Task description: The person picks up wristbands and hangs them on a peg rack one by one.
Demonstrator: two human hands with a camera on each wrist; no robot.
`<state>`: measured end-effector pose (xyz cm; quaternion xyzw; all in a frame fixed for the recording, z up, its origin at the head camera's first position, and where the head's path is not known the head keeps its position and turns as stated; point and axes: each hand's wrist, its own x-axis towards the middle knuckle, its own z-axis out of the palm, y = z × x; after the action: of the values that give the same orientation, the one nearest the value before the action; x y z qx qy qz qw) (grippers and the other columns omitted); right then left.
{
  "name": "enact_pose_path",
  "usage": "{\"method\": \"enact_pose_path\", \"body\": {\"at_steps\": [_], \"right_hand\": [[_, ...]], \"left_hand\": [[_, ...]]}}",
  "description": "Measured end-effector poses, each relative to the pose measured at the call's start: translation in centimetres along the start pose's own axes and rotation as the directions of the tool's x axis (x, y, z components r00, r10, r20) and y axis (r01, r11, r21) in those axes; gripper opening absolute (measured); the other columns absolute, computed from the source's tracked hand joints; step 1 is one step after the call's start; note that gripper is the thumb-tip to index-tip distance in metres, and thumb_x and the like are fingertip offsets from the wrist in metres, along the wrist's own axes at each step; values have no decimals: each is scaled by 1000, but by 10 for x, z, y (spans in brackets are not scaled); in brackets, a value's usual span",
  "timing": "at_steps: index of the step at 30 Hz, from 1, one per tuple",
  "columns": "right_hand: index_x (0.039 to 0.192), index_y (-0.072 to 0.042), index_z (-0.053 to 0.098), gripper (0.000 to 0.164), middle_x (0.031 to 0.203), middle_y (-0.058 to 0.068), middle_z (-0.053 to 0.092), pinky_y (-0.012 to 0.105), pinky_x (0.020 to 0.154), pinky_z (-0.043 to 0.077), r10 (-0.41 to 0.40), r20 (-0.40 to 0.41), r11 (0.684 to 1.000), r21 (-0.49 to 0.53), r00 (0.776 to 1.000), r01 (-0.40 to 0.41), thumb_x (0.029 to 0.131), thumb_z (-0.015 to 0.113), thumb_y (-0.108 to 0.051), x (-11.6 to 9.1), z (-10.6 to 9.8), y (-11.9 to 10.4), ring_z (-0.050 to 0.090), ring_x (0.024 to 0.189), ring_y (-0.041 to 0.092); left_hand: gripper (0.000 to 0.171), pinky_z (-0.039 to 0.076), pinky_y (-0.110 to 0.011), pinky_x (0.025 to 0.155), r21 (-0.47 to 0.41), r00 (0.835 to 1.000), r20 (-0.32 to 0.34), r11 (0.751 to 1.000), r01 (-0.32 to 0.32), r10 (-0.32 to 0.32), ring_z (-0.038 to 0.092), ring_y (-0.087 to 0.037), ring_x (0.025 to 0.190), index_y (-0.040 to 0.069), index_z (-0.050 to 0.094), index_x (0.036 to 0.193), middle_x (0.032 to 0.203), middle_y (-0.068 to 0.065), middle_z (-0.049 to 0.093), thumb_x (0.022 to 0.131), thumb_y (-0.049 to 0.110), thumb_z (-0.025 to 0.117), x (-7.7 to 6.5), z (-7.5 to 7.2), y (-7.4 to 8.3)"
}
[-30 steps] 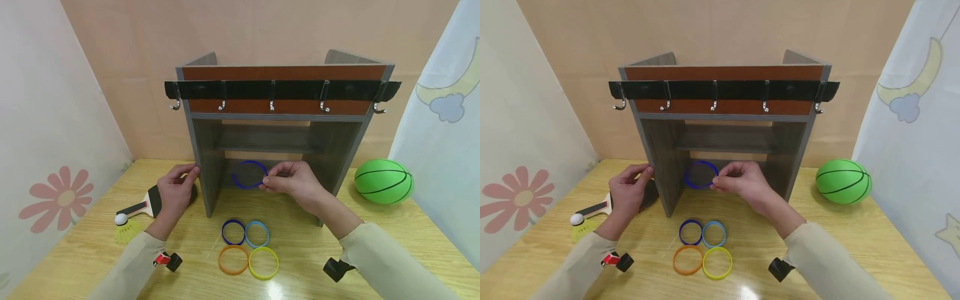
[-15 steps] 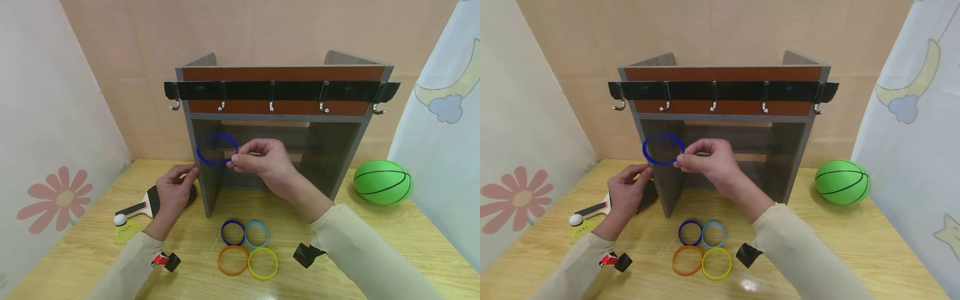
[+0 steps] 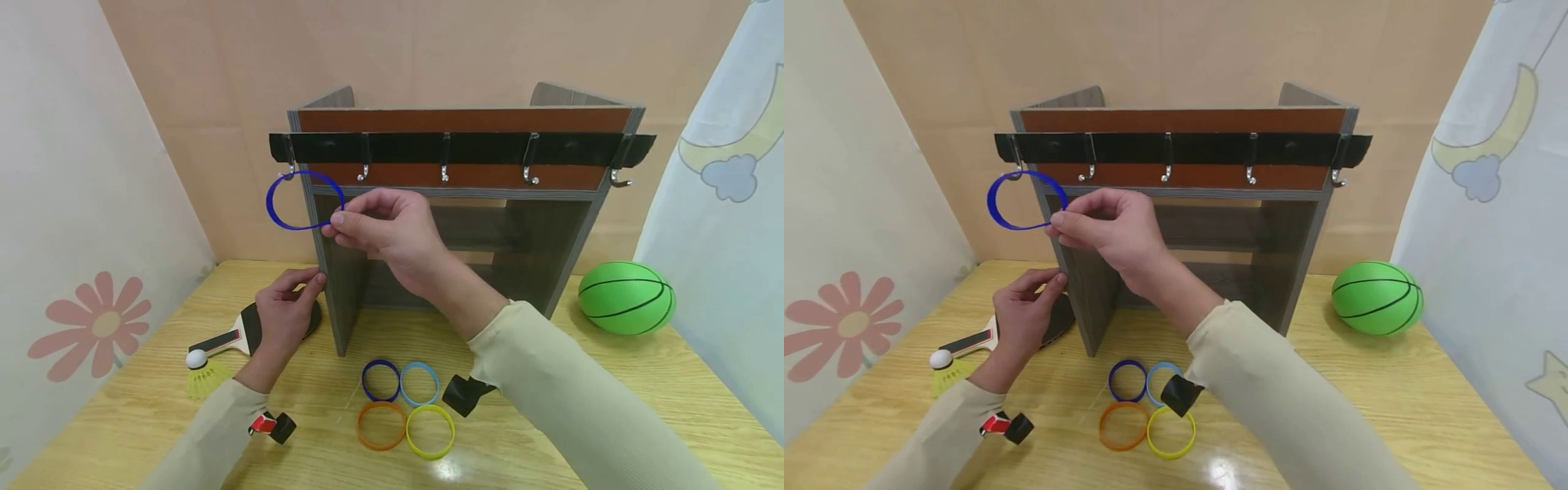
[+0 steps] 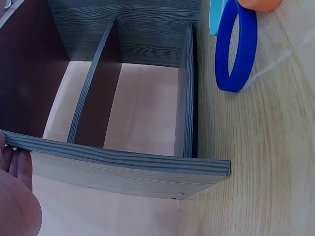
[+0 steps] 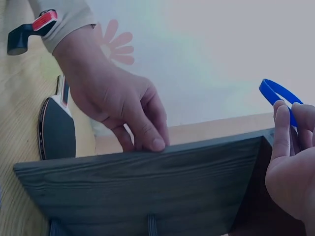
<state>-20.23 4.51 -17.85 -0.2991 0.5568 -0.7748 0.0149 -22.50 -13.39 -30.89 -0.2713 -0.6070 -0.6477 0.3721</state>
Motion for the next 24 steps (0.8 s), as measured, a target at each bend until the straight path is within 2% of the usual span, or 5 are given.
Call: {"method": "enact_pose_path", "body": {"at_steps": [8,18,24], "right_hand": [[86,7,62,4,86,21,65,41,81,53,11,-76,998,55,997,-7,85,65,9,10,11,4,69,80,29],[91,9,61,6,90,23,64,40,82,53,24,-93,1000,11,995,-23,86,65,7,8,7,9,68,82,30],[90,8,63,8,89,21,66,41,79,54,58,-105,997,-39,993,-62,85,67,4,8,1,11,68,82,30]], "left_hand": [[10,54,-23,72,-13,1000,3,1000,-13,13,64,-11,77,-21,64,88,82,-18,67,79,-22,62,0,-1,-2],[10,55,-23,70,14,1000,3,1000,-27,27,65,-11,76,-21,64,87,80,-27,64,78,-23,62,0,0,-1],[8,55,-23,71,-17,1000,1,1000,-14,14,65,-11,76,-22,63,87,80,-24,65,79,-20,63,0,0,-3]]}}
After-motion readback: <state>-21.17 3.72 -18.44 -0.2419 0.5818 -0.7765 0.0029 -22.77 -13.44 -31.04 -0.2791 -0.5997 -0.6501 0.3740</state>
